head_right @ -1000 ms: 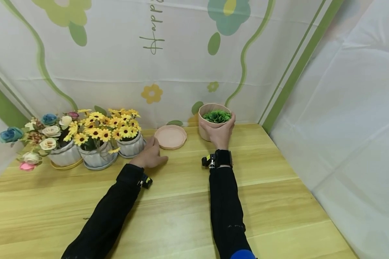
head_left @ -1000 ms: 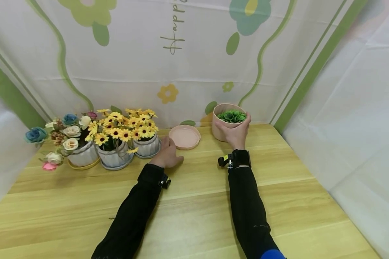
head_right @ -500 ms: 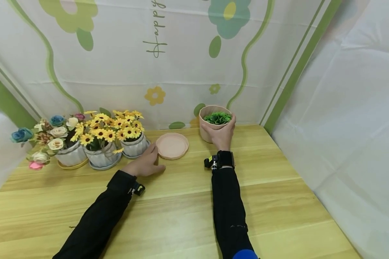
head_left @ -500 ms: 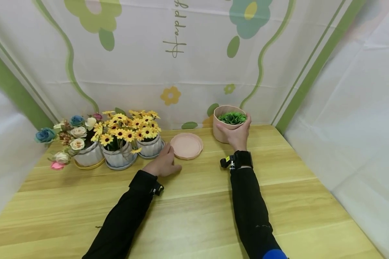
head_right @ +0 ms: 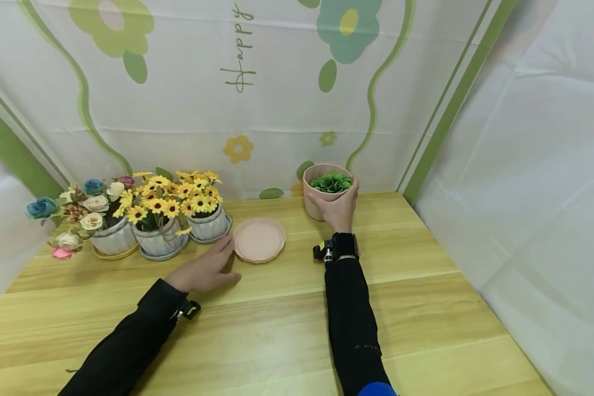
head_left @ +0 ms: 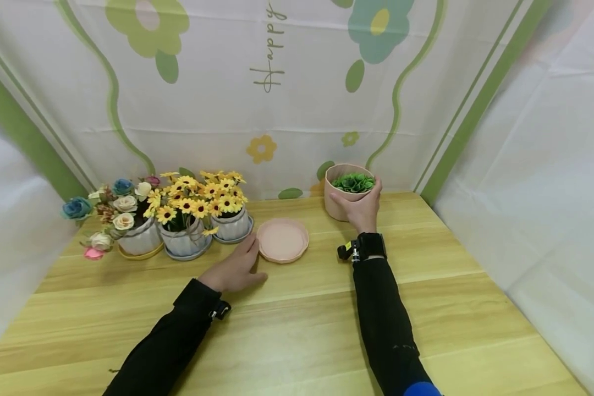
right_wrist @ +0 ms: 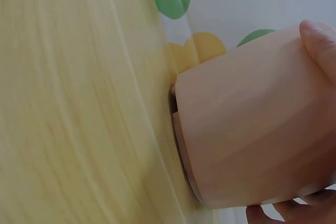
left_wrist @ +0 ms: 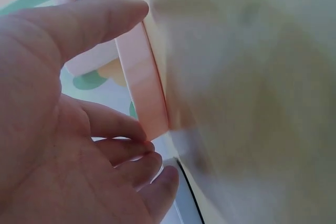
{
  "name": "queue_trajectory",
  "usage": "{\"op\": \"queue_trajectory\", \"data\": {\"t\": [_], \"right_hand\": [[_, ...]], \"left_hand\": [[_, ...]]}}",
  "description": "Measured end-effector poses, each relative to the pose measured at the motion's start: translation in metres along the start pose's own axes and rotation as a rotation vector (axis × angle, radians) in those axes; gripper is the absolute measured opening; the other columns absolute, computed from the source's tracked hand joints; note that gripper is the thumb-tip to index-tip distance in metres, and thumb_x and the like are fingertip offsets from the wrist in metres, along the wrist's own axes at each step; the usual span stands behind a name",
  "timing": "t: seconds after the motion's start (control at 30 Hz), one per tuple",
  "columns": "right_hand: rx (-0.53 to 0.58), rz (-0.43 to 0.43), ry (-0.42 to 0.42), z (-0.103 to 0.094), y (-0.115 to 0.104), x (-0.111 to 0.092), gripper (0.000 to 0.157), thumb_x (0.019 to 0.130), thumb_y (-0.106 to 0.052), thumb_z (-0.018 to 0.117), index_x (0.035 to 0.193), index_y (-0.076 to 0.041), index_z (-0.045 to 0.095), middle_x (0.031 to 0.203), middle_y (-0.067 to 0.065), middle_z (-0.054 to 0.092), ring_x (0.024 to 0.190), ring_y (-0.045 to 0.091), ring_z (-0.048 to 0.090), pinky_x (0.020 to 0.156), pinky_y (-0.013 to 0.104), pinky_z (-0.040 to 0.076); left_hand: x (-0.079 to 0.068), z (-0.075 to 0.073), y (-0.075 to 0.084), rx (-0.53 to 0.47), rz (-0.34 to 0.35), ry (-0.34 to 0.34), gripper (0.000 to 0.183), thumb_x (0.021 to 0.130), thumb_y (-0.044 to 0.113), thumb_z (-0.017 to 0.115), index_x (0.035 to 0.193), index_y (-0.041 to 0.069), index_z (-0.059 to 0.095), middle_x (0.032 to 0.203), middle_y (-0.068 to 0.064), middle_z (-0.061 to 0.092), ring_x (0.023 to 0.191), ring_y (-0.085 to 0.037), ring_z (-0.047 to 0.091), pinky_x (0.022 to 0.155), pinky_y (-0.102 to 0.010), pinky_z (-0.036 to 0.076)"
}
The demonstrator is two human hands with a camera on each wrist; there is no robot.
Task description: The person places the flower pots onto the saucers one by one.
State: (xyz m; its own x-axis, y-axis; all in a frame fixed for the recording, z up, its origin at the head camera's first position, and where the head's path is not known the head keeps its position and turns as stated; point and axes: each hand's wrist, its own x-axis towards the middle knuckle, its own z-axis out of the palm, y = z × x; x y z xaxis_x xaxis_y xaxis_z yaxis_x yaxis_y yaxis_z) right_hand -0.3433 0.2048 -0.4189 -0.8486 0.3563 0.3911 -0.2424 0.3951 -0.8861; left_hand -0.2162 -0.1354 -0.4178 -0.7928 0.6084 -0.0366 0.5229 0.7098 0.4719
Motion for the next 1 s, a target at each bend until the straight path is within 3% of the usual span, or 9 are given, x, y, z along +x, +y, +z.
{"op": "queue_trajectory", "data": {"t": [0.3, 0.5, 0.57, 0.7, 0.8, 1.0], "right_hand": [[-0.014, 0.005, -0.051, -0.004, 0.0, -0.005, 0.12, 0.062, -0.048, 0.086, 0.148, -0.037, 0.004, 0.149, -0.004, 0.022, 0.132, 0.014, 0.029, 0.101, 0.031, 0.029], [-0.015, -0.007, -0.093, -0.008, 0.001, -0.005, 0.12, 0.062, -0.051, 0.085, 0.149, -0.038, 0.002, 0.15, -0.003, 0.02, 0.133, 0.014, 0.029, 0.102, 0.031, 0.029], [-0.019, -0.013, -0.099, -0.009, 0.002, -0.005, 0.121, 0.062, -0.052, 0.085, 0.149, -0.038, 0.002, 0.151, -0.002, 0.02, 0.133, 0.014, 0.028, 0.102, 0.031, 0.029], [-0.018, -0.021, -0.112, -0.01, 0.003, -0.004, 0.121, 0.062, -0.053, 0.084, 0.149, -0.038, 0.002, 0.151, -0.002, 0.019, 0.133, 0.013, 0.028, 0.102, 0.031, 0.029], [-0.011, -0.018, -0.125, -0.01, 0.002, -0.005, 0.121, 0.062, -0.052, 0.084, 0.149, -0.038, 0.003, 0.152, -0.002, 0.019, 0.133, 0.013, 0.028, 0.102, 0.031, 0.029], [-0.006, -0.016, -0.149, -0.013, -0.002, -0.006, 0.12, 0.062, -0.05, 0.085, 0.149, -0.037, 0.003, 0.15, 0.0, 0.021, 0.132, 0.014, 0.029, 0.103, 0.031, 0.028]], "left_hand": [[-0.028, -0.004, -0.001, 0.015, 0.046, -0.009, 0.081, 0.095, 0.041, 0.057, 0.148, -0.004, 0.016, 0.155, -0.019, 0.005, 0.141, -0.031, 0.01, 0.11, -0.039, 0.019], [-0.031, -0.006, 0.002, 0.005, 0.055, 0.129, 0.059, 0.093, 0.042, 0.061, 0.137, 0.005, 0.048, 0.142, -0.013, 0.041, 0.129, -0.026, 0.04, 0.098, -0.037, 0.038], [-0.03, -0.003, 0.001, 0.011, 0.038, 0.188, 0.057, 0.092, 0.042, 0.062, 0.134, 0.006, 0.052, 0.136, -0.012, 0.047, 0.124, -0.025, 0.046, 0.096, -0.038, 0.04], [-0.03, 0.001, -0.002, 0.002, 0.005, 0.218, 0.071, 0.088, 0.045, 0.066, 0.14, 0.003, 0.042, 0.141, -0.014, 0.041, 0.129, -0.03, 0.039, 0.102, -0.042, 0.034], [-0.03, 0.001, -0.005, -0.033, 0.018, 0.182, 0.081, 0.086, 0.047, 0.067, 0.145, 0.002, 0.034, 0.148, -0.015, 0.031, 0.135, -0.031, 0.029, 0.106, -0.044, 0.027], [-0.031, -0.001, -0.007, -0.092, 0.048, 0.125, 0.079, 0.092, 0.045, 0.061, 0.148, 0.001, 0.027, 0.151, -0.017, 0.024, 0.139, -0.03, 0.021, 0.108, -0.042, 0.023]]}}
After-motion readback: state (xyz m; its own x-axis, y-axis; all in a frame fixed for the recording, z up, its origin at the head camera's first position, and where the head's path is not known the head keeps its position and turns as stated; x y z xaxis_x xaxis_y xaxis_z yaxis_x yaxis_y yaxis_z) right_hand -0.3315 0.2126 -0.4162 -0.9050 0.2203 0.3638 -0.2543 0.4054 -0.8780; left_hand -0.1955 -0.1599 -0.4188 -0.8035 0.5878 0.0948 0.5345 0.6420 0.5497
